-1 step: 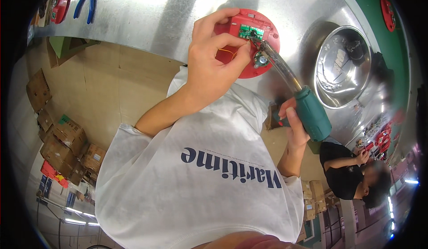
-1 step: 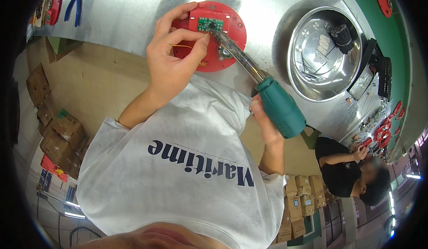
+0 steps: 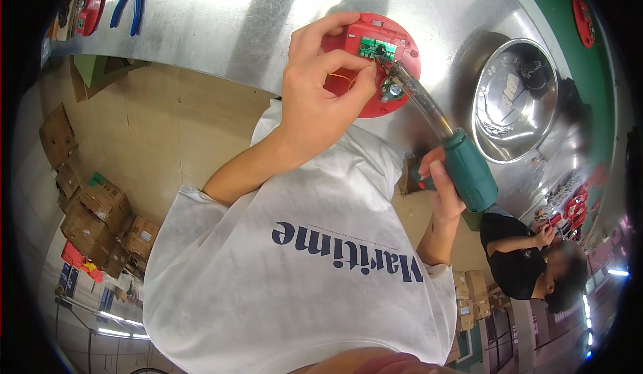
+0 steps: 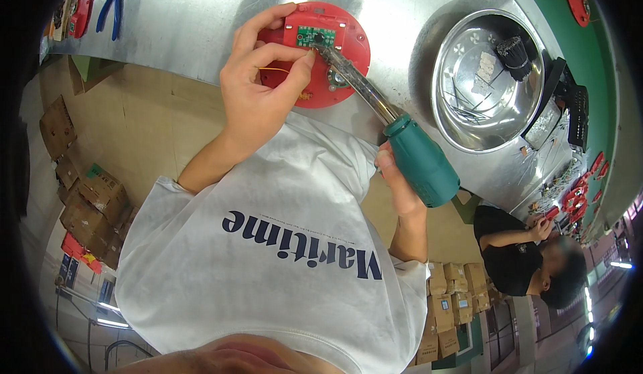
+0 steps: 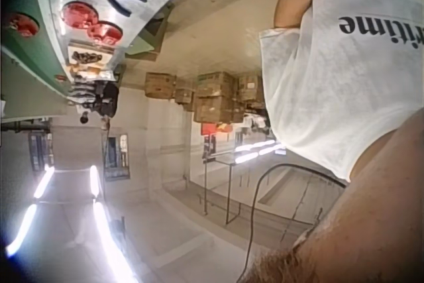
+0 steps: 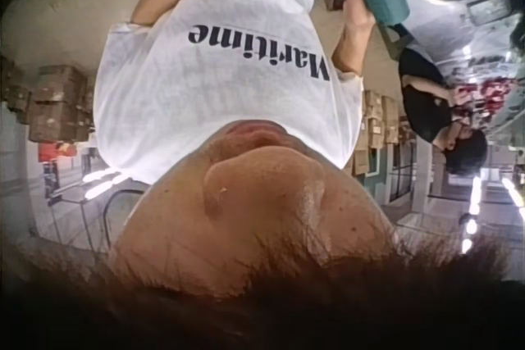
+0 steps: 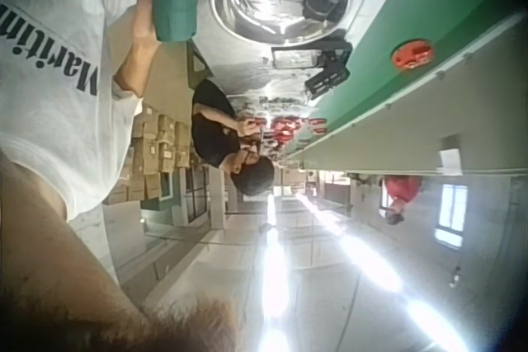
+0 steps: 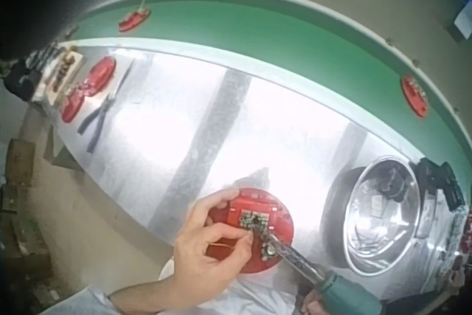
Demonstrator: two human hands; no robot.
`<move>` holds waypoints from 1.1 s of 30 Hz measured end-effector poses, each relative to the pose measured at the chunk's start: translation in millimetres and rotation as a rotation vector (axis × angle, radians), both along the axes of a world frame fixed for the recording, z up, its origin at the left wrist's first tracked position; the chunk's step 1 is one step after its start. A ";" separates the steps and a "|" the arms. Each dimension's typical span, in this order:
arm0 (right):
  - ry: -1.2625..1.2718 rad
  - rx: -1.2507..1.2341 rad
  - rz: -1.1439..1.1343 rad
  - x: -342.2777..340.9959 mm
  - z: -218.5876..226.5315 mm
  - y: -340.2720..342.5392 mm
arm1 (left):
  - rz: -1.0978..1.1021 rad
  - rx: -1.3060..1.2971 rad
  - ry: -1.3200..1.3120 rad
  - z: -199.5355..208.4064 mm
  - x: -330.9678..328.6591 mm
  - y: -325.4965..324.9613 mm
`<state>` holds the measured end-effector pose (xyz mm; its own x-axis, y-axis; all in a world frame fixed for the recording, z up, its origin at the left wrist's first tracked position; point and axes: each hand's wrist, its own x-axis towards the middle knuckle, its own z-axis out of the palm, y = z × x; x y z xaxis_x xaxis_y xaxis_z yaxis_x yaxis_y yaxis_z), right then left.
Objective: Solder electronic components onto a small circular red printed circuit board.
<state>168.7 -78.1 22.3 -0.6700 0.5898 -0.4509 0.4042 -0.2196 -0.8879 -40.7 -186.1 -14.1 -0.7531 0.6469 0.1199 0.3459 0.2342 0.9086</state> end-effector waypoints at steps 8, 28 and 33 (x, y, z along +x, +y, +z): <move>-0.028 0.254 0.030 2.0 -10.3 0.8 | -0.004 -0.011 0.007 0.5 -1.1 1.1; 0.290 -0.147 -0.278 26.2 -10.7 -6.3 | 0.030 0.008 -0.099 3.5 0.4 3.6; 0.397 -0.134 -0.458 40.3 -14.9 -6.2 | -0.031 -0.023 -0.046 3.3 -4.2 3.9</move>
<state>209.0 -84.2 7.3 -0.4937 0.8127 -0.3095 -0.1127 -0.4126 -0.9039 -44.9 -182.2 -10.8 -0.7374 0.6718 0.0702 0.3109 0.2452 0.9183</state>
